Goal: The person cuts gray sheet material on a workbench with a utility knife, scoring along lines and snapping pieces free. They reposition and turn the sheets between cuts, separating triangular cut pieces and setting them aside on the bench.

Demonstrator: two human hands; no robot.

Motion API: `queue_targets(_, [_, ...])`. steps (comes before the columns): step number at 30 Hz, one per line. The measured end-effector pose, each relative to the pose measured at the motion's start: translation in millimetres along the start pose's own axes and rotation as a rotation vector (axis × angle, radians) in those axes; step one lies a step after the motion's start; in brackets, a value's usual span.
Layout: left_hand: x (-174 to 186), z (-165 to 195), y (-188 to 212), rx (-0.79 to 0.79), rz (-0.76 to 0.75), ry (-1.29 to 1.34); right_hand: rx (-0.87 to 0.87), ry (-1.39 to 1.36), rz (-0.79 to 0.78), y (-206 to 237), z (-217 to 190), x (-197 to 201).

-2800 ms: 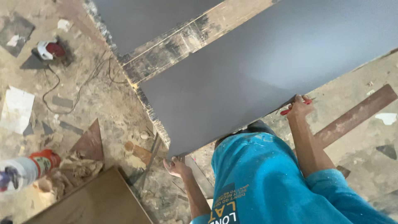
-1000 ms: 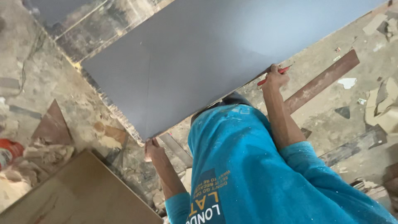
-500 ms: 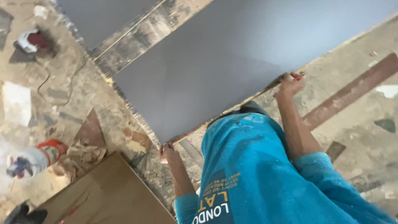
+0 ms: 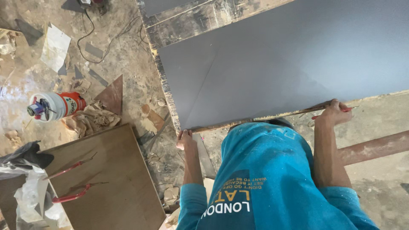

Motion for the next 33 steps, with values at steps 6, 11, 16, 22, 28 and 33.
queue_targets(6, [4, -1, -2, -0.012, -0.013, -0.009, 0.013, 0.009, -0.080, 6, -11, -4])
queue_targets(11, [12, -6, -7, -0.038, -0.029, 0.010, 0.010, 0.117, 0.009, 9, -16, -5])
queue_targets(16, [16, -16, -10, -0.054, -0.087, -0.043, 0.061, 0.236, 0.115, 3, -19, 0])
queue_targets(22, [17, -17, -15, -0.045, -0.083, -0.115, 0.012, 0.113, 0.119, 1, -20, 3])
queue_targets(28, [16, -16, -16, -0.031, -0.102, -0.098, -0.004, 0.115, 0.120, 0, -21, 2])
queue_targets(33, [13, -12, -6, 0.007, -0.160, -0.041, -0.053, 0.086, 0.099, -7, -13, 5])
Point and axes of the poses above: each hand's wrist, its own y-axis away from the middle knuckle, its own x-axis out of the back of the hand, z = x × y, the point moved 3 cm from there along -y, towards the middle knuckle, and after that the axes turned 1 degree about y, right-handed, at the moved point
